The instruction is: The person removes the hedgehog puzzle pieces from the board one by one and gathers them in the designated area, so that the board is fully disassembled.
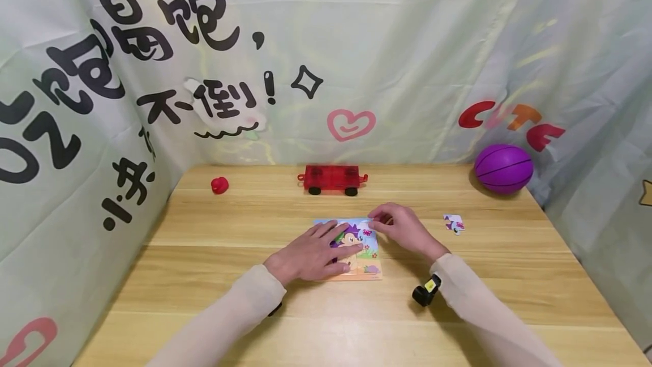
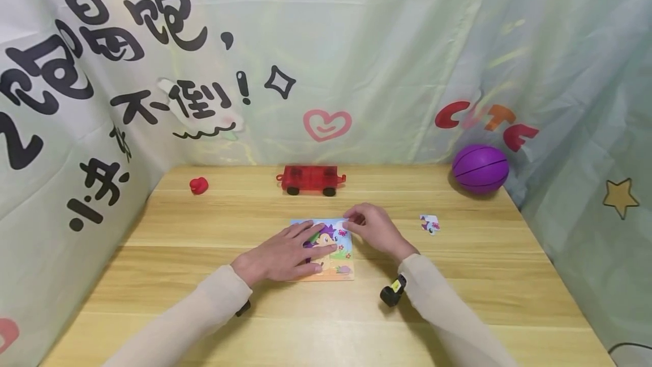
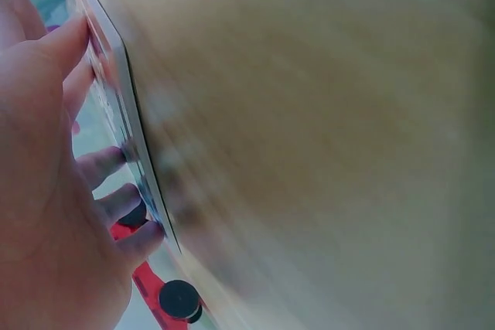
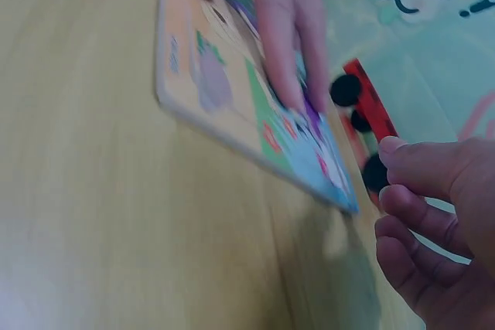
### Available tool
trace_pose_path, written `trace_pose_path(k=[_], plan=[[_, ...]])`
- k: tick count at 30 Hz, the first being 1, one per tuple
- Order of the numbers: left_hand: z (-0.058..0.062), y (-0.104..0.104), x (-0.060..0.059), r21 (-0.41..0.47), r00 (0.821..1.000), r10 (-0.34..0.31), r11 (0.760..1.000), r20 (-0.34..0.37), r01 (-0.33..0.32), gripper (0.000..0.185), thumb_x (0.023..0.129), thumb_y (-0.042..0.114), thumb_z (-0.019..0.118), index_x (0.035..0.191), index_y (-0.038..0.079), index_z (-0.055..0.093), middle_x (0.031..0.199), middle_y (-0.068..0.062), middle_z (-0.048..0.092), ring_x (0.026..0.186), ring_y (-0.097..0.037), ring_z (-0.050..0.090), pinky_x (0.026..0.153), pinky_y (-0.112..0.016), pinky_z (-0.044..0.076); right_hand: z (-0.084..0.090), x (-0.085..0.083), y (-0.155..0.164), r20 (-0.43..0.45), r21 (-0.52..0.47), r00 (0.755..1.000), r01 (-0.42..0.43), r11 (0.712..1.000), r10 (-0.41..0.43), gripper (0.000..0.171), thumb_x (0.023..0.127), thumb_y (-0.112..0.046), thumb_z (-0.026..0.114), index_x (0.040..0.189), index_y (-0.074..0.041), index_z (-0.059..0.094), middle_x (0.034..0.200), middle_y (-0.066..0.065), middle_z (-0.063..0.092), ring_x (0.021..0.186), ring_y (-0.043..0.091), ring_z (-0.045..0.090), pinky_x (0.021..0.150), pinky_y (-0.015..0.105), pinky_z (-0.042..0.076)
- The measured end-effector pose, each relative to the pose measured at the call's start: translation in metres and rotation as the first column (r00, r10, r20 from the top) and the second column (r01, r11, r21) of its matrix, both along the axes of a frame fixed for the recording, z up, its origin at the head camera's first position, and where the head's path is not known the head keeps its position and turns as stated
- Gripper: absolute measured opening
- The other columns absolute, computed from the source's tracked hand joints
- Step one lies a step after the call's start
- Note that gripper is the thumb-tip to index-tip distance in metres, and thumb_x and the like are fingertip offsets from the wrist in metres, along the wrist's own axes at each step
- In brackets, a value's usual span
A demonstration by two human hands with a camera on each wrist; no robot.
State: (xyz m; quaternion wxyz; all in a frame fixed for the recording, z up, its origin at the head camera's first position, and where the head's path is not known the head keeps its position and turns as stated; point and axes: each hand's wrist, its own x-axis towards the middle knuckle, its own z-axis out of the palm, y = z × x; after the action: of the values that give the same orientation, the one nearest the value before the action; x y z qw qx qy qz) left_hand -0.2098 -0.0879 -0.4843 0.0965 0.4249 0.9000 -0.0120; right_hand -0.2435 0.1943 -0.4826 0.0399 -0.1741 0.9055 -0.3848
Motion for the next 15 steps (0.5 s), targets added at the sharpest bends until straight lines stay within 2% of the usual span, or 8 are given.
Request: trace_pose_path(k=[6,10,15], plan=[[0.005,-0.005,-0.004,0.070,0.998,0.013,0.997,0.065,-0.018,0.063,0.114,0.062,0.041,0.172,0.041,0.031,0.183,-0.010,0.020,0.169,-0.039,0.019,0.137,-0.054,0.022,-0.004,0.001,-0.021,0.035,-0.007,0.999,-0.032,0.999,0.032,0.020,0.103,-0.016,0.077,0.121,-0.007,0.079,0.106,0.003,0.075,0.093,0.015,0.066,0.085,0.032,0.058],[0.011,-0.016,-0.008,0.083,0.990,0.043,0.995,0.131,-0.055,0.066,0.112,0.061,0.049,0.172,0.039,0.034,0.184,-0.007,0.020,0.170,-0.037,0.018,0.135,-0.053,0.030,-0.008,0.001,-0.026,0.048,-0.014,0.998,-0.048,0.999,0.049,0.017,0.102,-0.014,0.079,0.118,-0.008,0.079,0.104,0.003,0.074,0.091,0.015,0.065,0.084,0.030,0.057],[0.012,-0.026,-0.010,0.076,0.981,0.053,0.995,0.185,-0.068,0.065,0.111,0.060,0.053,0.170,0.042,0.037,0.184,-0.006,0.019,0.170,-0.036,0.017,0.129,-0.055,0.040,-0.009,0.000,-0.028,0.050,0.019,0.998,-0.045,0.999,0.044,0.017,0.102,-0.015,0.079,0.118,-0.008,0.081,0.103,0.001,0.074,0.091,0.014,0.064,0.085,0.031,0.056]])
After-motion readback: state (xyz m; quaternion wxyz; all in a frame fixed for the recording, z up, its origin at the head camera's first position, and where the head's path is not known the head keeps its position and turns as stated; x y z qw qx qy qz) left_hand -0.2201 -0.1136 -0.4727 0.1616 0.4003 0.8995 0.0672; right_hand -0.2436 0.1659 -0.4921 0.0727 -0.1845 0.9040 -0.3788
